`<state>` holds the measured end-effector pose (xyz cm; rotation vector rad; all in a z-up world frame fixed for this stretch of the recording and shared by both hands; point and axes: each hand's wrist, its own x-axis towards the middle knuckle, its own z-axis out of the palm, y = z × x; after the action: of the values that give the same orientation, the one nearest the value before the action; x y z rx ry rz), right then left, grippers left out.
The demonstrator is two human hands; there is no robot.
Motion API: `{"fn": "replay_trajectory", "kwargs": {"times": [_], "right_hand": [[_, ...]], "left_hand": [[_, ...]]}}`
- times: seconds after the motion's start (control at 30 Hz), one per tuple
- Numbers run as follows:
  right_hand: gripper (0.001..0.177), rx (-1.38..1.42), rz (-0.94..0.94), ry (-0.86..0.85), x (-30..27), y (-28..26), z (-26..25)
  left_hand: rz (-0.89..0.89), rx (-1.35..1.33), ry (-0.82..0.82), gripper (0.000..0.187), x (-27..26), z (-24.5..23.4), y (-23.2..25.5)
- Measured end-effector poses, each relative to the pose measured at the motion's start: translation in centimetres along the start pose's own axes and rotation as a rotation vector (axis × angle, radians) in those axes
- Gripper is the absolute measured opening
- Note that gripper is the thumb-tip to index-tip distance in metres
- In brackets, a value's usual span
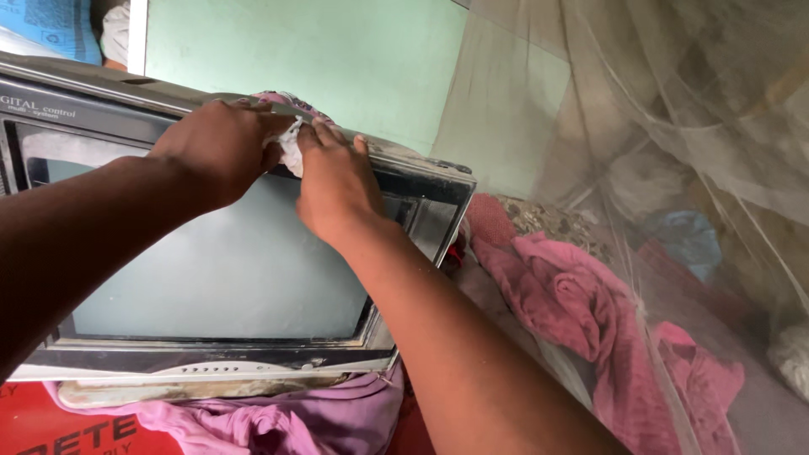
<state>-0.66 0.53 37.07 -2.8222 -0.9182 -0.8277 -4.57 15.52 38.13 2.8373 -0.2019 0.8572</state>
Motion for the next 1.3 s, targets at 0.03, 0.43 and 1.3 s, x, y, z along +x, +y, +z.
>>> {"fn": "replay_trajectory", "kwargs": {"times": [0.03,0.43,1.3], "right_hand": [[0.078,-0.001,0.004,0.008,0.1,0.0,0.0],[0.076,0.001,0.035,0.018,-0.3,0.1,0.5],[0.088,-0.267,-0.304,0.105,-3.6,2.6,1.7]], "left_hand": [[-0.016,0.013,-0.017,0.036,0.0,-0.2,0.1],[0.117,-0.046,0.253,0.043,0.1,2.4,-1.6],[0.431,0.25,0.553,0.048,-2.0,4.6,-3.8]]}}
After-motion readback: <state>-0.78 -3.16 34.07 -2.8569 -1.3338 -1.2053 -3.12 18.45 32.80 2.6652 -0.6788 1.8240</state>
